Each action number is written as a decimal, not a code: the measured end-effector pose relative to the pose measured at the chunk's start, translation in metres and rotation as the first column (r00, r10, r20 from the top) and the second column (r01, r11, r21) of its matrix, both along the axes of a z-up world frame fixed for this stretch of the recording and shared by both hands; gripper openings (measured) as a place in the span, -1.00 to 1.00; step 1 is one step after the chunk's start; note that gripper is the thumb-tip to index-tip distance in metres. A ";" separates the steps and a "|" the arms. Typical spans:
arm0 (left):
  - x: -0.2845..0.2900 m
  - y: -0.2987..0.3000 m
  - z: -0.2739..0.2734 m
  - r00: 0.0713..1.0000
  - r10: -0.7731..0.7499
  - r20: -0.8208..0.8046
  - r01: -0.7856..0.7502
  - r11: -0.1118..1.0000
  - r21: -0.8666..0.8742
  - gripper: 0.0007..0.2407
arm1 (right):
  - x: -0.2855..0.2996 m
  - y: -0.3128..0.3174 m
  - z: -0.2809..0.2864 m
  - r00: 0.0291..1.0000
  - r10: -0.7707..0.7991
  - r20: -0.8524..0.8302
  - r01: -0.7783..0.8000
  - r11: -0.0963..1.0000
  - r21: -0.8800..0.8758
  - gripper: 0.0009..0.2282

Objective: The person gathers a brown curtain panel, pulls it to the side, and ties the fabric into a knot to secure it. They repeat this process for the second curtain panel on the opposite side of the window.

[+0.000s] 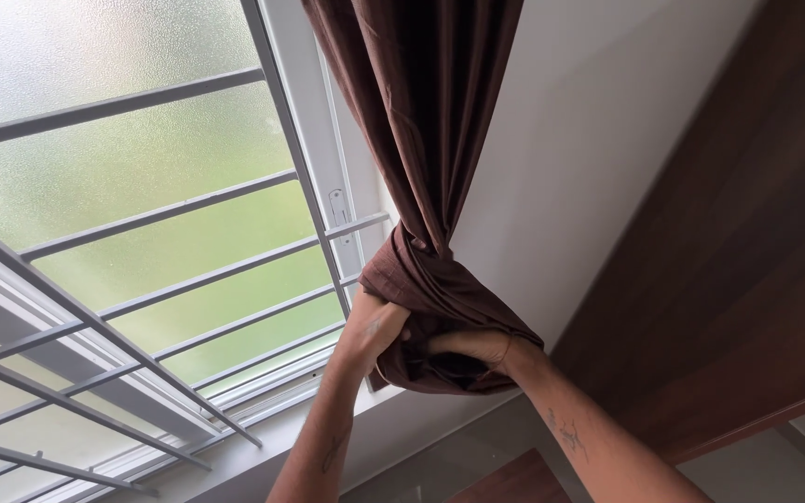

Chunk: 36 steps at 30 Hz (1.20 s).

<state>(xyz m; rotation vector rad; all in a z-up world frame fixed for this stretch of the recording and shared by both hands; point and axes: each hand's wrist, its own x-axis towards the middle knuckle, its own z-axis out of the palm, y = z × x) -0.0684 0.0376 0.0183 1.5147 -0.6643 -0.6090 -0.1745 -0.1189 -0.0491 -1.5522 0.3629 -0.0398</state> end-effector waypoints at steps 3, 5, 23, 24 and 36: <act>0.006 -0.004 -0.016 0.997 0.038 -0.070 -0.035 0.998 0.047 -0.88 | 0.006 0.004 0.007 0.992 0.041 -0.120 -0.047 0.998 -0.044 -0.53; 0.010 -0.008 -0.033 0.994 0.099 -0.049 -0.096 0.994 0.053 -0.87 | 0.018 0.007 0.008 0.974 -0.046 -0.221 0.043 0.999 -0.018 -0.50; -0.006 0.022 -0.056 0.799 0.321 0.509 -0.424 0.900 0.097 -0.41 | 0.053 -0.042 0.025 0.879 -0.280 -0.385 0.436 0.799 0.414 -0.81; -0.001 0.024 -0.059 0.749 0.326 0.577 -0.427 0.903 0.045 -0.50 | 0.041 -0.025 0.053 0.918 -0.129 -0.375 0.244 0.929 0.278 -0.80; 0.003 0.011 -0.086 0.892 0.268 0.363 -0.221 0.961 -0.166 -0.63 | -0.010 0.017 0.026 0.925 0.051 -0.375 -0.155 0.955 -0.252 -0.48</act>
